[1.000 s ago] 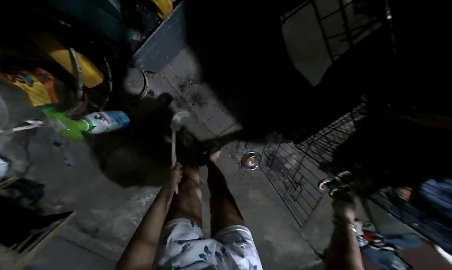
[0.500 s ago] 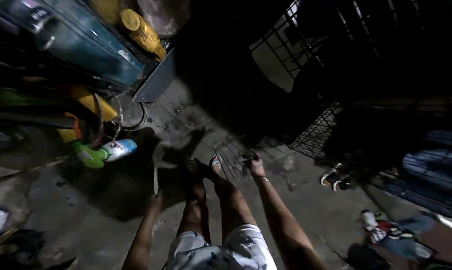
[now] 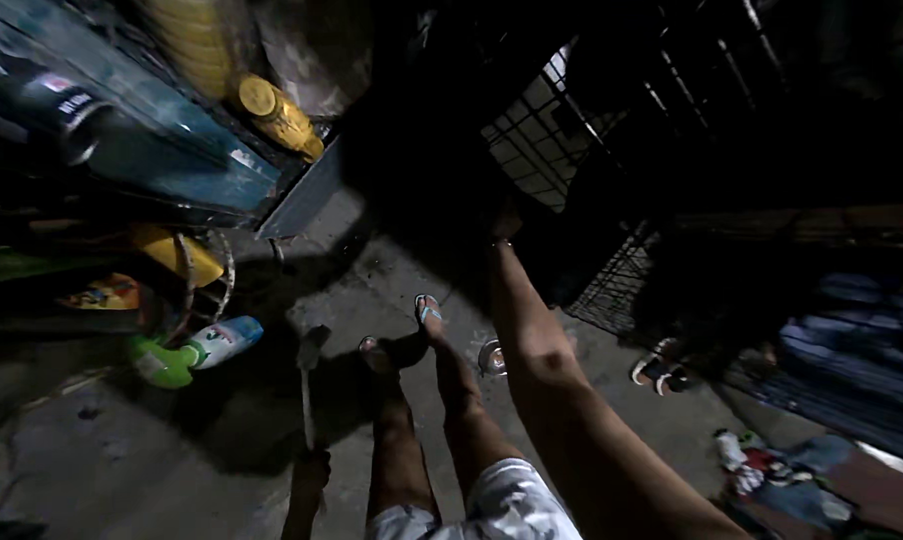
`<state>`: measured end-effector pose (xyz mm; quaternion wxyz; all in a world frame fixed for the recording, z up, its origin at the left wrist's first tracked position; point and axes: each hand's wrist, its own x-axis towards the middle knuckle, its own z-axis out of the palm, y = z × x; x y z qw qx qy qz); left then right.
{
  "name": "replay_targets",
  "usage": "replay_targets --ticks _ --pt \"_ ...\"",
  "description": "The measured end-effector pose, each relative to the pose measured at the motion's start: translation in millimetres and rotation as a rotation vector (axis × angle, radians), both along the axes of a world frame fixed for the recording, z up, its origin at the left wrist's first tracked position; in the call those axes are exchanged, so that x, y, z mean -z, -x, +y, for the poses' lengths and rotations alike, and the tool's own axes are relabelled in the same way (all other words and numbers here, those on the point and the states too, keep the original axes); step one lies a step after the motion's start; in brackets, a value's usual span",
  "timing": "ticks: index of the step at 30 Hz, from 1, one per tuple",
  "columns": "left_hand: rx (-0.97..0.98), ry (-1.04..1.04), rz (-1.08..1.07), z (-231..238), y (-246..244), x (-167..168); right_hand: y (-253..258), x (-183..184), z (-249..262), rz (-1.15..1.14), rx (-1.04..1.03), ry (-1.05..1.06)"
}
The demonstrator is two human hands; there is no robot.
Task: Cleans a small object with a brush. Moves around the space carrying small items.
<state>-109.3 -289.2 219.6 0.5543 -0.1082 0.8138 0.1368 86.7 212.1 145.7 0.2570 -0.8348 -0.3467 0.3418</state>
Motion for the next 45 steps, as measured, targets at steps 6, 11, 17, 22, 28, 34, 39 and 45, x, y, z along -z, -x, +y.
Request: replay_targets --ticks 6,11,17,22,28,34,39,45 --pt "-0.092 -0.027 -0.060 31.9 -31.9 -3.7 -16.4 6.8 -6.7 -0.023 -0.016 0.026" --pt "-0.096 -0.083 -0.047 73.7 -48.5 -10.3 -3.7 -24.4 0.7 -0.300 -0.478 0.423" --pt "-0.086 -0.092 -0.021 110.0 -57.6 -22.8 7.8 -22.6 19.4 0.103 -0.209 0.169" --pt "-0.034 -0.096 0.023 114.2 -67.3 -10.4 -8.2 9.2 8.6 0.249 -0.085 -0.024" --pt "-0.176 -0.106 -0.061 142.6 -77.0 -23.2 -4.5 -44.9 -8.4 0.039 -0.230 0.006" --pt "-0.137 -0.104 -0.094 157.3 -78.1 -25.3 -27.0 -46.0 -2.8 -0.257 -0.718 -0.101" --pt "-0.094 -0.096 -0.094 158.1 -74.6 -21.2 -21.6 -55.5 22.1 -0.645 -0.917 0.070" --pt "-0.041 -0.095 -0.092 153.8 -68.9 -23.4 -23.7 -60.9 34.8 -0.469 -0.802 -0.006"
